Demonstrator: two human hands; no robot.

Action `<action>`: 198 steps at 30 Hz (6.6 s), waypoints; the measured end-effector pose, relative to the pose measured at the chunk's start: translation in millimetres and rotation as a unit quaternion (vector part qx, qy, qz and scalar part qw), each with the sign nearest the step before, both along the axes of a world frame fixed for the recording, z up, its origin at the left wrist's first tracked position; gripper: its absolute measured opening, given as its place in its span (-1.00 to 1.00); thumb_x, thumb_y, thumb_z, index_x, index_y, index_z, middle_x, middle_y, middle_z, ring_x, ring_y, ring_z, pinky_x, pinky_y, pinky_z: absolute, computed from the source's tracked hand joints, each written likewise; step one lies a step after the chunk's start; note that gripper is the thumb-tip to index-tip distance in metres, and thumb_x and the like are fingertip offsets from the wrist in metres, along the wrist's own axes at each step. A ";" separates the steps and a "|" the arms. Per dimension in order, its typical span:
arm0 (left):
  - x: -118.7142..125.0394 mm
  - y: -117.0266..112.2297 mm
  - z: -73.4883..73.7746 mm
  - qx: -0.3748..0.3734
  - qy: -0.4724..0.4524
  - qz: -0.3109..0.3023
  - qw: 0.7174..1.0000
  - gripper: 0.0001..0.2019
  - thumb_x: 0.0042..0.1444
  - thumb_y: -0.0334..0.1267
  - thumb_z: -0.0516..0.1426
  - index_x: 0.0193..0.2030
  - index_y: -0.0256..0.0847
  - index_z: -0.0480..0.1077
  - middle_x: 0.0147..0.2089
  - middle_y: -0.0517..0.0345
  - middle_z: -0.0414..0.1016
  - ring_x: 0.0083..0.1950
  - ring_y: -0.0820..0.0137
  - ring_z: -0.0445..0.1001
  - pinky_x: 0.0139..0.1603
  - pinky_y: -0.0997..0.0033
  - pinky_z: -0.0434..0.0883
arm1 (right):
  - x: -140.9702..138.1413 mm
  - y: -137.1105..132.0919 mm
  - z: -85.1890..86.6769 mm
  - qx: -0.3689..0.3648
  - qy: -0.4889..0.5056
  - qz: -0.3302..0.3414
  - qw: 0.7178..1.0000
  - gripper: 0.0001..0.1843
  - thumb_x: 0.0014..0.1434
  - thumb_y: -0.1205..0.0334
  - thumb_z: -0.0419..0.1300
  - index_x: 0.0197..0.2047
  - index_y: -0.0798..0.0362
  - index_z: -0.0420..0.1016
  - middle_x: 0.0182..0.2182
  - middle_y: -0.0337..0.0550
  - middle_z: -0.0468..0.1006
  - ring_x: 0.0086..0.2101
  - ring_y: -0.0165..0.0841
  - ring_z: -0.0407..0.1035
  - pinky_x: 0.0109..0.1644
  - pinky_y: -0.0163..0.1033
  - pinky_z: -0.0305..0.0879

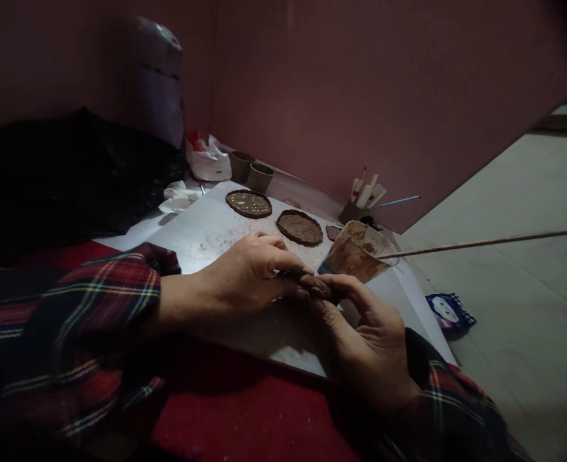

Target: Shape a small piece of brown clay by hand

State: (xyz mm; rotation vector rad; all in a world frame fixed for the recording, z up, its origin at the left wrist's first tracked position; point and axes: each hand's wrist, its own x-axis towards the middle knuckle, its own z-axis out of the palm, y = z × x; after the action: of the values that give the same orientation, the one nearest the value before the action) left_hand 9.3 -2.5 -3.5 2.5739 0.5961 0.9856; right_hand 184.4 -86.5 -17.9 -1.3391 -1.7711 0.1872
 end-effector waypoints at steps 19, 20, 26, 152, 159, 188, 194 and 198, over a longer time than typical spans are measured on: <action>0.1 -2.7 2.4 0.033 0.002 -0.006 0.999 -0.89 0.17 -0.30 0.14 -0.25 -0.23 0.50 -0.37 0.17 0.52 -0.29 0.40 0.43 -0.13 0.38 0.25 | 0.9 -0.6 1.0 0.017 -0.017 -0.013 1.000 -0.88 0.13 0.31 0.21 -0.22 -0.03 0.48 -0.39 -0.27 0.57 -0.40 -0.38 0.46 -0.31 -0.31 0.40; 0.3 -2.8 2.6 0.035 0.001 -0.006 0.999 -0.89 0.17 -0.31 0.14 -0.26 -0.24 0.49 -0.38 0.17 0.51 -0.30 0.40 0.43 -0.13 0.38 0.24 | 0.9 -0.4 0.9 0.016 -0.018 -0.011 1.000 -0.88 0.13 0.31 0.21 -0.22 -0.03 0.47 -0.39 -0.27 0.57 -0.40 -0.38 0.46 -0.30 -0.30 0.40; 0.9 -2.8 2.5 0.039 -0.008 -0.004 0.999 -0.90 0.15 -0.33 0.15 -0.29 -0.27 0.50 -0.42 0.17 0.49 -0.34 0.41 0.42 -0.12 0.36 0.25 | 0.6 0.7 0.8 0.013 -0.014 0.001 1.000 -0.86 0.14 0.33 0.21 -0.20 -0.03 0.46 -0.36 -0.27 0.58 -0.37 -0.39 0.46 -0.27 -0.31 0.40; -0.6 -3.2 4.8 -0.015 0.017 -0.014 1.000 -0.87 0.10 -0.27 0.19 -0.37 -0.27 0.53 -0.40 0.14 0.49 -0.32 0.40 0.40 -0.17 0.37 0.25 | 3.0 -2.1 -1.7 -0.029 0.020 0.005 0.999 -0.85 0.16 0.29 0.21 -0.16 -0.02 0.48 -0.27 -0.23 0.59 -0.28 -0.36 0.48 -0.19 -0.26 0.41; 0.9 -2.1 4.1 -0.016 0.014 -0.002 1.000 -0.88 0.08 -0.30 0.19 -0.39 -0.27 0.54 -0.41 0.13 0.49 -0.32 0.39 0.39 -0.18 0.38 0.25 | 3.3 -1.1 -2.6 -0.024 0.021 0.006 0.999 -0.84 0.16 0.32 0.21 -0.16 0.00 0.48 -0.28 -0.24 0.58 -0.28 -0.40 0.47 -0.19 -0.32 0.38; -0.5 -4.8 5.0 -0.043 0.009 -0.033 0.999 -0.75 0.19 -0.16 0.11 -0.31 -0.29 0.53 -0.44 0.17 0.49 -0.38 0.45 0.36 -0.28 0.44 0.21 | 2.3 -1.7 0.6 -0.008 0.010 0.019 1.000 -0.84 0.15 0.35 0.21 -0.16 0.02 0.46 -0.31 -0.29 0.57 -0.31 -0.48 0.44 -0.19 -0.42 0.35; 0.5 -4.9 4.8 -0.053 0.010 -0.017 0.998 -0.82 0.09 -0.24 0.21 -0.26 -0.33 0.53 -0.40 0.15 0.50 -0.36 0.44 0.38 -0.26 0.45 0.23 | 2.5 -1.0 1.1 -0.031 0.017 0.017 0.999 -0.82 0.16 0.34 0.20 -0.13 0.02 0.47 -0.26 -0.24 0.58 -0.26 -0.42 0.47 -0.18 -0.37 0.36; 0.7 -4.4 3.6 -0.052 0.044 -0.006 0.998 -0.83 0.07 -0.25 0.20 -0.25 -0.30 0.52 -0.37 0.13 0.51 -0.33 0.37 0.40 -0.22 0.37 0.24 | 1.5 -1.2 1.8 -0.031 0.011 0.017 0.999 -0.83 0.17 0.32 0.19 -0.14 0.01 0.47 -0.25 -0.23 0.59 -0.26 -0.40 0.48 -0.18 -0.34 0.37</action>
State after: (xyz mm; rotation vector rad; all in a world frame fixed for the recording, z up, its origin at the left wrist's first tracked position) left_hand 9.9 -6.8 0.1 2.5362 0.6373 0.8179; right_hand 185.9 -87.7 -16.1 -1.3472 -1.7827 0.2766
